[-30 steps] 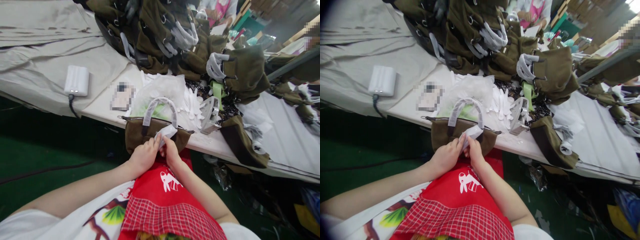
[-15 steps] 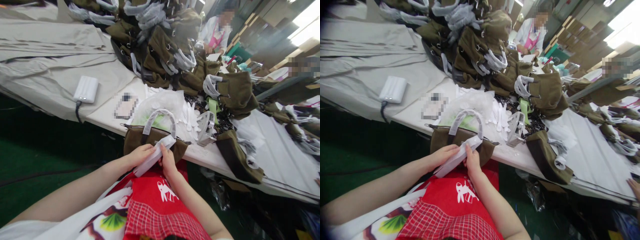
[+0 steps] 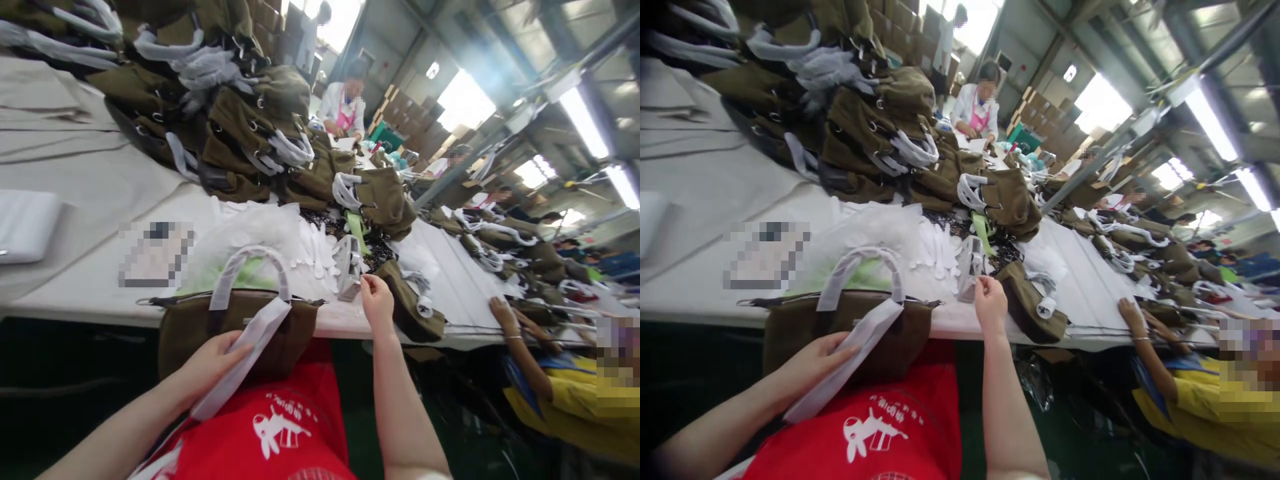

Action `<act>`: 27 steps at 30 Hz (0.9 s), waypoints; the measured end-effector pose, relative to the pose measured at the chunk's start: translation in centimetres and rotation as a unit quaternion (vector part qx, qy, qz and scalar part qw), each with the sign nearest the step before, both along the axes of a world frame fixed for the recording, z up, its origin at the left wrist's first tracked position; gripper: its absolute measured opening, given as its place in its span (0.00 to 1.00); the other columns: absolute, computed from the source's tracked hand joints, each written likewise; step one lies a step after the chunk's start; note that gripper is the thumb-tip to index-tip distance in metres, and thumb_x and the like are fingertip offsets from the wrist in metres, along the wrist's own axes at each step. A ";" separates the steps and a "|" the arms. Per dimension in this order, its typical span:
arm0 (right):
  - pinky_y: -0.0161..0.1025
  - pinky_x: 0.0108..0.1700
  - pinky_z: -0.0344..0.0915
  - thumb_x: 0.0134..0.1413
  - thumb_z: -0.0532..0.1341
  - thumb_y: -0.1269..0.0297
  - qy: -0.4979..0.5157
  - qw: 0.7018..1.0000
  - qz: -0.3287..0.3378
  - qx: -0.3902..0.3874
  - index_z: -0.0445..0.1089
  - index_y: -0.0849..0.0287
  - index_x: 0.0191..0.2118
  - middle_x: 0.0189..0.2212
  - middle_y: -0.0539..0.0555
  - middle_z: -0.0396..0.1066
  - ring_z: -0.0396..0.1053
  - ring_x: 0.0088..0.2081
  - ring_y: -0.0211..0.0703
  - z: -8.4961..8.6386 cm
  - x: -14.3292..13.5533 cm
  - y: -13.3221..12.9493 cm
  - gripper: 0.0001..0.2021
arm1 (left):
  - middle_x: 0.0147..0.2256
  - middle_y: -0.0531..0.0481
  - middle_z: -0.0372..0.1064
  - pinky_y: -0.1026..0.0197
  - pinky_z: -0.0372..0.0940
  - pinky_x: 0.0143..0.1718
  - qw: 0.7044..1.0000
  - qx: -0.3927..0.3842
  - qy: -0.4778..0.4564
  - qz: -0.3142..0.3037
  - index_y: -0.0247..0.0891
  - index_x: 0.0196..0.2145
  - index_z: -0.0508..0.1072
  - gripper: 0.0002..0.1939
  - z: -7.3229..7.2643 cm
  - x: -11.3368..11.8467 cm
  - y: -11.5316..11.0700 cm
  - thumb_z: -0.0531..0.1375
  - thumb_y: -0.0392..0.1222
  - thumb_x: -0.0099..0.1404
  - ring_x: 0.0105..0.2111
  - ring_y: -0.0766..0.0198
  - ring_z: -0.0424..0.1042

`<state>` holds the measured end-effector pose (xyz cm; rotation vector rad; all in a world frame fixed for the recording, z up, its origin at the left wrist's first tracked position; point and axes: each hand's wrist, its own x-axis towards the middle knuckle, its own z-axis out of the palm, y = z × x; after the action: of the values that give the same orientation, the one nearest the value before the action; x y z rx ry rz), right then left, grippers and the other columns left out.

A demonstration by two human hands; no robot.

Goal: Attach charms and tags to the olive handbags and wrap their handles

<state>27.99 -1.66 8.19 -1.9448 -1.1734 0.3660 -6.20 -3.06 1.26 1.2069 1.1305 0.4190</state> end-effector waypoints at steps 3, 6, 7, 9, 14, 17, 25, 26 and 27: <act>0.36 0.39 0.64 0.46 0.63 0.52 0.033 0.999 -0.028 -0.030 0.76 0.58 0.29 0.30 0.55 0.76 0.71 0.37 0.45 -0.9 4.0 2.2 0.14 | 0.38 0.47 0.79 0.56 0.68 0.41 1.000 0.001 0.005 0.003 0.38 0.42 0.76 0.31 -0.3 0.1 0.2 0.62 0.65 0.51 0.41 0.46 0.75; 0.37 0.36 0.65 0.43 0.63 0.49 0.086 0.995 -0.011 -0.040 0.75 0.60 0.25 0.23 0.53 0.75 0.72 0.31 0.45 -2.3 4.8 3.6 0.17 | 0.38 0.47 0.80 0.55 0.68 0.44 1.000 0.012 0.010 0.001 0.39 0.40 0.77 0.30 -0.3 0.2 0.2 0.62 0.65 0.49 0.42 0.45 0.75; 0.37 0.35 0.65 0.41 0.64 0.48 0.100 0.994 -0.010 -0.034 0.75 0.61 0.25 0.23 0.53 0.75 0.71 0.30 0.44 -2.6 4.6 3.8 0.18 | 0.38 0.47 0.80 0.55 0.68 0.45 1.000 0.012 0.008 0.002 0.39 0.40 0.77 0.30 -0.3 0.2 0.2 0.62 0.65 0.49 0.42 0.45 0.75; 0.37 0.34 0.65 0.37 0.66 0.48 0.123 0.992 -0.012 -0.016 0.75 0.62 0.27 0.24 0.54 0.75 0.71 0.29 0.43 -2.8 4.1 3.8 0.19 | 0.40 0.46 0.79 0.55 0.68 0.43 1.000 0.006 0.000 0.007 0.38 0.41 0.77 0.30 -0.2 0.3 0.1 0.62 0.65 0.50 0.42 0.46 0.75; 0.35 0.31 0.64 0.40 0.66 0.48 0.129 0.990 -0.035 0.034 0.76 0.61 0.32 0.28 0.54 0.76 0.69 0.29 0.41 -2.9 3.4 1.3 0.19 | 0.37 0.46 0.79 0.58 0.69 0.38 1.000 0.007 0.008 0.016 0.36 0.41 0.77 0.30 0.3 0.5 -0.1 0.62 0.64 0.51 0.39 0.48 0.75; 0.34 0.22 0.58 0.40 0.65 0.48 0.160 0.986 -0.048 -0.020 0.74 0.61 0.27 0.20 0.52 0.71 0.62 0.19 0.37 -4.1 3.6 -0.4 0.18 | 0.37 0.46 0.79 0.59 0.68 0.37 1.000 0.017 0.012 0.018 0.35 0.41 0.77 0.30 0.4 0.6 -0.1 0.63 0.63 0.51 0.38 0.50 0.75; 0.33 0.19 0.54 0.45 0.65 0.51 0.221 0.969 0.073 -0.087 0.75 0.60 0.29 0.19 0.50 0.70 0.58 0.16 0.34 -2.2 -2.1 -3.3 0.16 | 0.40 0.46 0.79 0.57 0.68 0.41 0.999 0.045 0.030 0.006 0.34 0.43 0.77 0.28 0.5 0.9 -0.1 0.61 0.61 0.55 0.41 0.49 0.75; 0.33 0.19 0.54 0.47 0.64 0.51 0.239 0.958 0.128 -0.098 0.76 0.60 0.30 0.19 0.50 0.70 0.58 0.16 0.33 -1.5 -4.0 -3.5 0.16 | 0.40 0.45 0.79 0.56 0.68 0.43 0.997 0.061 0.039 0.001 0.34 0.43 0.77 0.27 0.6 0.9 -0.1 0.60 0.60 0.56 0.42 0.49 0.75; 0.32 0.19 0.54 0.49 0.63 0.51 0.254 0.944 0.176 -0.113 0.76 0.60 0.30 0.19 0.50 0.69 0.58 0.16 0.33 -1.0 -6.0 -3.6 0.15 | 0.41 0.45 0.78 0.56 0.67 0.45 0.996 0.077 0.049 -0.004 0.34 0.43 0.77 0.26 0.9 1.0 -0.1 0.59 0.59 0.57 0.42 0.48 0.75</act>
<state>21.97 -5.30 7.20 -1.6675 -1.1575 1.1620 -5.22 -3.17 2.12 1.3788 1.1930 0.4510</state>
